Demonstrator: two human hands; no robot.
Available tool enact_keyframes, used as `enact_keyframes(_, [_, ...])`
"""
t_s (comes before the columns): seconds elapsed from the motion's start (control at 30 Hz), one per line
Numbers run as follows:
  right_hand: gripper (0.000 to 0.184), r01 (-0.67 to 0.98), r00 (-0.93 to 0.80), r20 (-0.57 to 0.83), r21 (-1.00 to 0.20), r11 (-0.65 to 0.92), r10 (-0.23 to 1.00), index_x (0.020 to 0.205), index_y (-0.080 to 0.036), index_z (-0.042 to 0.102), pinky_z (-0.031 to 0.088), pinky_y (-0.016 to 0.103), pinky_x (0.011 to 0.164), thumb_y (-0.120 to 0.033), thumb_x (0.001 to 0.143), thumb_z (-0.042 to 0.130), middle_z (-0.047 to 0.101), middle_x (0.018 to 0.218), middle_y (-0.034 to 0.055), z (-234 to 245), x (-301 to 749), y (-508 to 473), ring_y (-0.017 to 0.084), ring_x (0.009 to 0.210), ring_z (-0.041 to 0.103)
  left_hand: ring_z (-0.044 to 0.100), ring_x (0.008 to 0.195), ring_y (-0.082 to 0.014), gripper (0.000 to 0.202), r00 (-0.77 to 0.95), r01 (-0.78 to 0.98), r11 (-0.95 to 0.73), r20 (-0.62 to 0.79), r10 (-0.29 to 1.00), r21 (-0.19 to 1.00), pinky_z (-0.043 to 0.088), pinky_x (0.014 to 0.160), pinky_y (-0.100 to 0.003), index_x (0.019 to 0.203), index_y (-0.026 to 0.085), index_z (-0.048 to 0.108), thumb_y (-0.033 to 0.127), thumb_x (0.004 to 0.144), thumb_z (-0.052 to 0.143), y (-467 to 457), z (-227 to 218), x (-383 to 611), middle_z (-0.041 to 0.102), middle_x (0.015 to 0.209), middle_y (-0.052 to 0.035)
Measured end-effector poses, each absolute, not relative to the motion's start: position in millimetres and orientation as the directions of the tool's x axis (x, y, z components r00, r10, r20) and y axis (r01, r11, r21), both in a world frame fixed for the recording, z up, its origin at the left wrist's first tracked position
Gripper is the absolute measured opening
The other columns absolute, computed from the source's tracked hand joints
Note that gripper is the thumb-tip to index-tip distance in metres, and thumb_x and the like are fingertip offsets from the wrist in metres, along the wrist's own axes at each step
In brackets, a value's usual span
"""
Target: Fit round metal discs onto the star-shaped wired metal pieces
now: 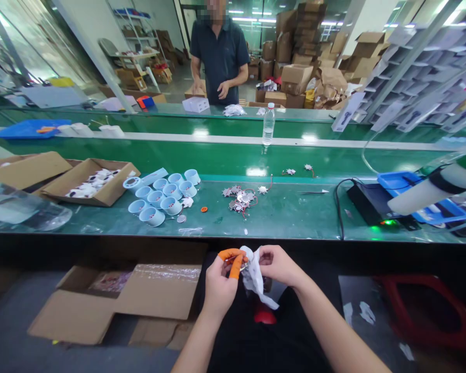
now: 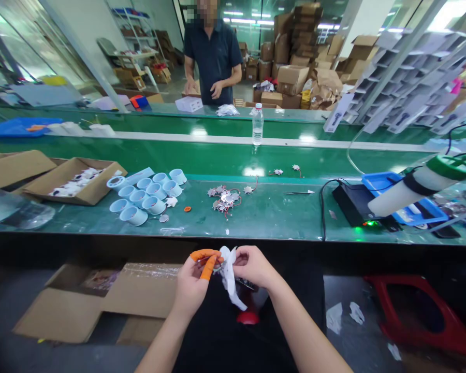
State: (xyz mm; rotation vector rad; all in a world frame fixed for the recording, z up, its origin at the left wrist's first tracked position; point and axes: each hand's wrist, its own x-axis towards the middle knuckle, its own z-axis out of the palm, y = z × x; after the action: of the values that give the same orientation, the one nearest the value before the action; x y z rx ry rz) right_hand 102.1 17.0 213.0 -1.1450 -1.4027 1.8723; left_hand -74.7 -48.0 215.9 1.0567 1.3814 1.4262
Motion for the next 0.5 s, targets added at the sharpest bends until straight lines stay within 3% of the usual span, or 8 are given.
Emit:
enact_keyframes(0.17, [0.016,0.036,-0.472,-0.185,-0.981,-0.190,0.862,0.082,-0.017,0.071,0.057,0.029,0.072,-0.014,0.067,0.077,0.074,0.089,0.0043,211,96,9,0.017,0.074,0.070,0.075,0.093,-0.0220,0.022,-0.309,-0.068,0.004,-0.025,0.951,0.998,0.062,0.083,-0.032,0.102,0.018,0.068,0.036,0.090,0.072,-48,215,-75,0.076,0.103,-0.0099])
enact_keyframes(0.4, [0.020,0.176,-0.447,0.182,-0.942,0.286,0.876,0.079,-0.021,0.070,0.053,0.030,0.080,-0.007,0.066,0.075,0.073,0.090,0.0029,217,92,1,0.018,0.082,0.068,0.075,0.090,-0.0213,0.023,-0.288,-0.077,0.003,-0.025,0.957,0.997,0.062,0.079,-0.031,0.102,0.017,0.066,0.036,0.090,0.072,-47,218,-74,0.076,0.099,-0.0097])
enact_keyframes(0.5, [0.023,0.177,-0.443,0.212,-0.932,0.317,0.871,0.082,-0.021,0.069,0.052,0.029,0.080,-0.005,0.066,0.073,0.072,0.089,0.0016,216,91,0,0.018,0.080,0.067,0.076,0.089,-0.0211,0.024,-0.284,-0.087,0.005,-0.029,0.959,0.996,0.062,0.079,-0.031,0.103,0.017,0.066,0.036,0.090,0.072,-46,220,-75,0.075,0.099,-0.0094])
